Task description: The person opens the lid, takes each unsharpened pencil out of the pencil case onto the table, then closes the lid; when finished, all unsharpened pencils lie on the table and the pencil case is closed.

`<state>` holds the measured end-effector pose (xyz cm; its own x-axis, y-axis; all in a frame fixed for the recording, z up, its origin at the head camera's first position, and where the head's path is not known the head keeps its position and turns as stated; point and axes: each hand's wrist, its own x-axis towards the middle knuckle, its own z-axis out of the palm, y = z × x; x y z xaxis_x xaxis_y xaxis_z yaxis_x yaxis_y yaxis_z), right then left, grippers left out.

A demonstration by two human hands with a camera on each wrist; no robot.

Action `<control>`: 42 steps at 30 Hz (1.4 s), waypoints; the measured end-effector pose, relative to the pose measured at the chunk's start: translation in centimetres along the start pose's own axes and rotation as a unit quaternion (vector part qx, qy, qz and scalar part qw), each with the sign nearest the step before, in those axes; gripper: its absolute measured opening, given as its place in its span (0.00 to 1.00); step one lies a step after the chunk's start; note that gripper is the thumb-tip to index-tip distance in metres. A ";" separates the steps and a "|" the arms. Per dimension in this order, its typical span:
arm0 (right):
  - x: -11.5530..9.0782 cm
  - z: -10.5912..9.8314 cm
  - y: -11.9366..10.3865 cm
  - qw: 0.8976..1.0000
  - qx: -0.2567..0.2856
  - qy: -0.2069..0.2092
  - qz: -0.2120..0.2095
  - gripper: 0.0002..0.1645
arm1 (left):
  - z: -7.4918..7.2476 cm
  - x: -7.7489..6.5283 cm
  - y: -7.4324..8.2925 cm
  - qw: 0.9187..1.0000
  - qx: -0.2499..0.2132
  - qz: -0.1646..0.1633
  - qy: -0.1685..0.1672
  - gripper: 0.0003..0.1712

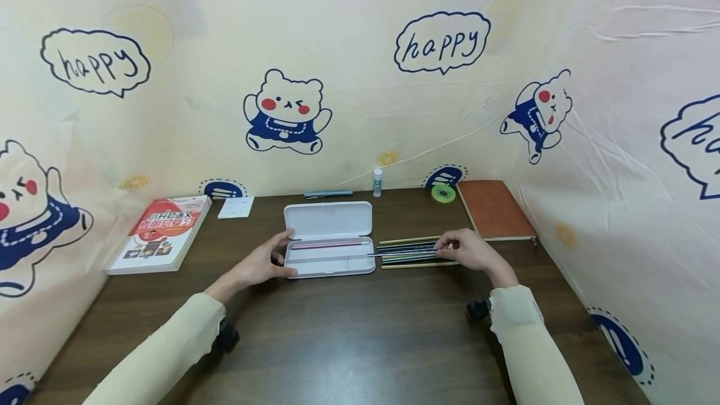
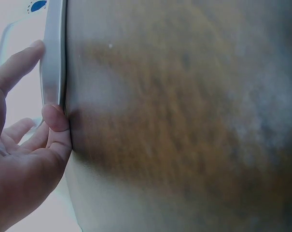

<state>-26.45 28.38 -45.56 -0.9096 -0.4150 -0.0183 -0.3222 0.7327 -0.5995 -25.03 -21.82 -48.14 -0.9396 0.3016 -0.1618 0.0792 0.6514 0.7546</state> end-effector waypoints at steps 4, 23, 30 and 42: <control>-1.0 0.0 1.2 1.000 0.007 -0.002 -0.002 0.05 | 0.0 0.0 0.0 1.000 0.003 -0.001 -0.001 0.59; -1.4 0.7 2.6 0.999 -0.036 0.012 0.012 0.03 | -0.2 0.1 0.2 1.000 0.004 -0.002 0.001 0.59; -1.2 0.7 2.3 1.000 -0.012 -0.004 0.016 0.04 | -0.1 0.1 -0.1 1.000 0.004 -0.001 0.000 0.59; 1.9 0.9 -2.5 1.000 -0.018 0.020 0.003 0.10 | -0.2 0.1 -0.1 1.000 0.006 0.000 0.000 0.58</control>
<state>-27.13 25.28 -44.88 -0.9210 -0.3894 0.0098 -0.3248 0.7539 -0.5711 -25.15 -21.96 -48.08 -0.9398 0.3013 -0.1611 0.0832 0.6592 0.7473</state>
